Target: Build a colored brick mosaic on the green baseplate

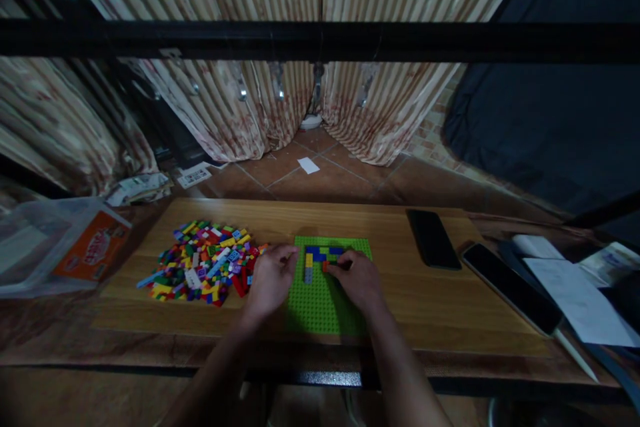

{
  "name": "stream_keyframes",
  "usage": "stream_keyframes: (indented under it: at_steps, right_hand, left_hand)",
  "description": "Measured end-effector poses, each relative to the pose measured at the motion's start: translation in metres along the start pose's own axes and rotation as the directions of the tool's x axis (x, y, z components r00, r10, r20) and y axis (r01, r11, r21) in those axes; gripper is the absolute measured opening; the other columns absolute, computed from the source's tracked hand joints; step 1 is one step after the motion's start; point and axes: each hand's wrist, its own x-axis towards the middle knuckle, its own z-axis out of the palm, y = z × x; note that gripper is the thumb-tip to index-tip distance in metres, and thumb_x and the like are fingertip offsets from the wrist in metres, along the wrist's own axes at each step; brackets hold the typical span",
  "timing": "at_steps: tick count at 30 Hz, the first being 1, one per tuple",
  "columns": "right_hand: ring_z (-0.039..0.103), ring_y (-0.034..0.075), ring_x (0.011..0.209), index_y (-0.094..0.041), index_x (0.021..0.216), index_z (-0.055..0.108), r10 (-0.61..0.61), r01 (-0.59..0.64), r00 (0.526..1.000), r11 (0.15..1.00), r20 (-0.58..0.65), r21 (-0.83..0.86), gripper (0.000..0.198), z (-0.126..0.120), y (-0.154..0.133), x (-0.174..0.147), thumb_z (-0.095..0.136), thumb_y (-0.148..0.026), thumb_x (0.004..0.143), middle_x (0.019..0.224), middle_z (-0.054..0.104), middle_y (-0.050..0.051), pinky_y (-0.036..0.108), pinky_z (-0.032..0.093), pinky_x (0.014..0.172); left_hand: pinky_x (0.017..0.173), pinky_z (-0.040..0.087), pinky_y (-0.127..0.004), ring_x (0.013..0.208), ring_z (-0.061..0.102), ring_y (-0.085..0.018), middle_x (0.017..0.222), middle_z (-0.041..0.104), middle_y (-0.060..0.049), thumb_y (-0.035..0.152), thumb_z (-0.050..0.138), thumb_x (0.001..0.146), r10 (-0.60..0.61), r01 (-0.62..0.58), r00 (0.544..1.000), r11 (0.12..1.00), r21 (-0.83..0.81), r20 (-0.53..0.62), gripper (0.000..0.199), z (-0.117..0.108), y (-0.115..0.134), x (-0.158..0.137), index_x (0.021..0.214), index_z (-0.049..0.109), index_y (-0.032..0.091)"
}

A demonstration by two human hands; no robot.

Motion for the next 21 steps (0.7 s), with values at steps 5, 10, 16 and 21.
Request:
stream_keyframes:
  at_steps: [5, 10, 16, 21]
  right_hand:
    - [0.059, 0.018, 0.064, -0.02, 0.069, 0.064, -0.014, 0.012, 0.999, 0.999, -0.037, -0.051, 0.027, 0.008, 0.006, 0.001, 0.066, -0.047, 0.066, 0.072, 0.064, 0.002, 0.03, 0.043, 0.06]
    - [0.059, 0.019, 0.063, -0.02, 0.065, 0.062, -0.031, 0.03, 0.999, 0.996, -0.008, -0.078, 0.027, 0.013, 0.011, 0.005, 0.066, -0.047, 0.066, 0.068, 0.062, 0.002, 0.032, 0.043, 0.061]
    - [0.06, 0.021, 0.068, -0.021, 0.065, 0.062, -0.072, 0.07, 0.997, 0.996, -0.024, -0.058, 0.027, 0.012, 0.011, 0.0, 0.063, -0.048, 0.068, 0.073, 0.064, 0.004, 0.034, 0.045, 0.064]
    - [0.062, 0.023, 0.068, -0.023, 0.068, 0.067, -0.026, 0.027, 0.999, 0.999, 0.041, -0.043, 0.036, 0.003, 0.013, -0.001, 0.059, -0.058, 0.07, 0.074, 0.067, 0.005, 0.035, 0.046, 0.062]
  left_hand:
    - [0.078, 0.049, -0.028, 0.083, 0.064, -0.017, 0.09, 0.072, -0.005, 0.021, 0.054, 0.084, -0.17, 0.162, 0.979, 0.984, -0.076, -0.112, 0.02, -0.035, -0.032, 0.01, 0.093, 0.071, 0.018]
    - [0.07, 0.047, -0.025, 0.074, 0.064, -0.015, 0.081, 0.072, -0.003, 0.024, 0.053, 0.082, -0.325, 0.329, 0.927, 0.944, -0.01, -0.186, 0.021, -0.077, -0.065, 0.012, 0.089, 0.072, 0.016]
    - [0.072, 0.044, -0.025, 0.08, 0.064, -0.015, 0.087, 0.072, -0.002, 0.028, 0.057, 0.082, -0.289, 0.293, 0.956, 0.939, 0.182, -0.047, 0.018, -0.076, -0.056, 0.001, 0.089, 0.072, 0.021]
    - [0.081, 0.044, -0.028, 0.088, 0.063, -0.018, 0.09, 0.071, -0.005, 0.028, 0.062, 0.078, -0.221, 0.216, 0.975, 0.91, 0.354, -0.027, 0.016, -0.054, -0.039, -0.004, 0.089, 0.07, 0.02]
